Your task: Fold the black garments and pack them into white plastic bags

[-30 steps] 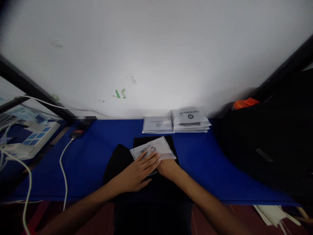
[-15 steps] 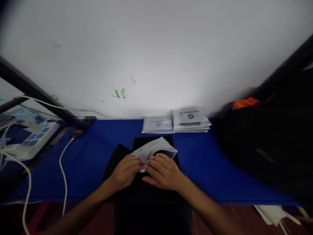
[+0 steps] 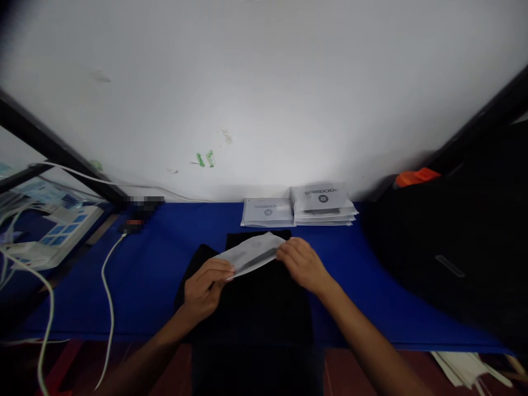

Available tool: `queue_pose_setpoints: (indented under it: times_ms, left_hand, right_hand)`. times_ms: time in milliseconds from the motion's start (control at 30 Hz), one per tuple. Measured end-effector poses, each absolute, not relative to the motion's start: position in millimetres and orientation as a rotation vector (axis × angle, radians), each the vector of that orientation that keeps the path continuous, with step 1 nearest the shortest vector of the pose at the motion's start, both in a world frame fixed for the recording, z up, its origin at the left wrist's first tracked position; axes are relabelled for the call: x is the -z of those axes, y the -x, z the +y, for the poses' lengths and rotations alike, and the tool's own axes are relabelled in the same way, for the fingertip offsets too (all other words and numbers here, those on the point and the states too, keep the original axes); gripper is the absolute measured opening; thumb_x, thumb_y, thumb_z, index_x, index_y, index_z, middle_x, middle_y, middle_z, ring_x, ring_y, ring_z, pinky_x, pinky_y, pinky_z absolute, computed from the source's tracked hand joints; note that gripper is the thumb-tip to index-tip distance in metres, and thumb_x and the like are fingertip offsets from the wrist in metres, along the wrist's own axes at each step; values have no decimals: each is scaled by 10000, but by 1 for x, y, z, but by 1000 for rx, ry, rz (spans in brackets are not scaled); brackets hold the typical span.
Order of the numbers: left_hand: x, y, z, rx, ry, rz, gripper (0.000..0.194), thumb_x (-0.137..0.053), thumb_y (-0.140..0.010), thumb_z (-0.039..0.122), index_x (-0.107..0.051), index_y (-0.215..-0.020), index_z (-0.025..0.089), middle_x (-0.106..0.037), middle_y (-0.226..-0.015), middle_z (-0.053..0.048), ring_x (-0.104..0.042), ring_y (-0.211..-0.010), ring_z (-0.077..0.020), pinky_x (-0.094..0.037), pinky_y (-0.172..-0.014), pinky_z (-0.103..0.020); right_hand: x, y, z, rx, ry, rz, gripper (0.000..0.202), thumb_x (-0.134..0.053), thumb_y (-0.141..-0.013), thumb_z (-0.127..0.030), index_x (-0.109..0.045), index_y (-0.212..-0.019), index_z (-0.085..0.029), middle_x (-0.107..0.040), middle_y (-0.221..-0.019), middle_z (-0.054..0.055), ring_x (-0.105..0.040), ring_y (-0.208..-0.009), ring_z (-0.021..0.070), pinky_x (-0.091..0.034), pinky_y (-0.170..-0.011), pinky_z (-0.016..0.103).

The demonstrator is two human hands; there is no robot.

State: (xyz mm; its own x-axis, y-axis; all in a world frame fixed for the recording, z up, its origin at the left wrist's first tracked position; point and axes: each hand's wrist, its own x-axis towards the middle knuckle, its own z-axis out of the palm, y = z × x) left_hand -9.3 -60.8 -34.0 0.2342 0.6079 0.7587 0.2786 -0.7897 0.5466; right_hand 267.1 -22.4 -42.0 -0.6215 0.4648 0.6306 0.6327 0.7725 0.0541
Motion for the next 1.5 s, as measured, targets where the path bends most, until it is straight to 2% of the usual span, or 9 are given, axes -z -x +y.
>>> queue_pose_setpoints:
  times_ms: [400, 533, 667, 800, 933, 1033, 1133, 1333, 1500]
  left_hand:
    - [25, 13, -60, -1540, -2252, 760, 175, -584, -910, 32, -669, -982, 167, -702, -898, -63, -674, -885, -184, -584, -758, -336]
    - [27, 16, -61, -1474, -2215, 730, 178, -558, -922, 31, -664, -971, 165, -710, -912, -71, -681, -892, -184, -578, -779, -341]
    - [28, 14, -66, -1418, -2233, 714, 176, -541, -940, 53, -658, -982, 177, -720, -936, -63, -677, -907, -177, -567, -810, -337]
    - [31, 19, -75, -1367, -2329, 1043, 184, -628, -920, 156, -642, -1089, 228, -711, -1042, -51, -643, -1021, -215, -499, -967, -432]
    - [46, 33, -86, -1015, -2304, 1469, 498, -638, -913, 339, -476, -1372, 232, -571, -1350, -113, -517, -1264, -291, -448, -1051, -507]
    - [60, 42, -93, -622, -2411, 1397, 515, -599, -927, 420, -463, -1397, 259, -501, -1453, -89, -454, -1349, -311, -338, -1136, -582]
    - [68, 45, -95, -348, -2481, 1321, 605, -573, -927, 509, -408, -1458, 272, -393, -1552, -83, -377, -1414, -336, -245, -1166, -634]
    - [69, 35, -90, -213, -2488, 1306, 689, -492, -951, 577, -288, -1534, 272, -252, -1620, -75, -262, -1480, -304, -266, -1186, -548]
    - [72, 26, -84, -260, -2503, 1315, 677, -461, -963, 580, -291, -1536, 263, -254, -1618, -84, -250, -1486, -296, -248, -1192, -537]
  right_hand:
    - [46, -297, -13, 122, 1047, -2372, 184, -518, -961, -186, -646, -1092, -177, -699, -1049, 109, -612, -1051, 266, -510, -967, 485]
    - [37, -268, -20, -4, 939, -2469, 346, -566, -931, -232, -584, -1272, -177, -663, -1221, 135, -592, -1163, 280, -509, -994, 482]
    - [36, -235, -20, 3, 801, -2613, 512, -549, -878, -135, -507, -1388, -125, -603, -1356, 158, -526, -1280, 303, -465, -1057, 482]
    - [28, -227, -9, 76, 735, -2589, 417, -477, -881, -81, -601, -1278, -110, -684, -1240, 150, -617, -1163, 283, -513, -992, 457]
    - [-1, -263, 11, 300, 822, -2417, 489, -443, -905, -68, -536, -1375, -165, -657, -1299, 131, -570, -1244, 294, -485, -1012, 494]
    - [-15, -307, 36, 521, 1107, -2199, 603, -437, -906, -45, -433, -1473, -251, -561, -1432, 80, -473, -1352, 294, -409, -1091, 522]
    - [-6, -347, 65, 664, 1345, -2121, 616, -418, -888, -38, -422, -1484, -190, -485, -1494, 123, -403, -1402, 313, -366, -1119, 534]
    - [35, -379, 92, 651, 1603, -2241, 616, -463, -849, -117, -415, -1463, -91, -436, -1514, 187, -418, -1384, 336, -370, -1103, 509]
    - [34, -378, 87, 631, 1684, -2222, 629, -494, -886, -336, -405, -1461, -98, -411, -1530, 186, -413, -1377, 352, -349, -1105, 514]
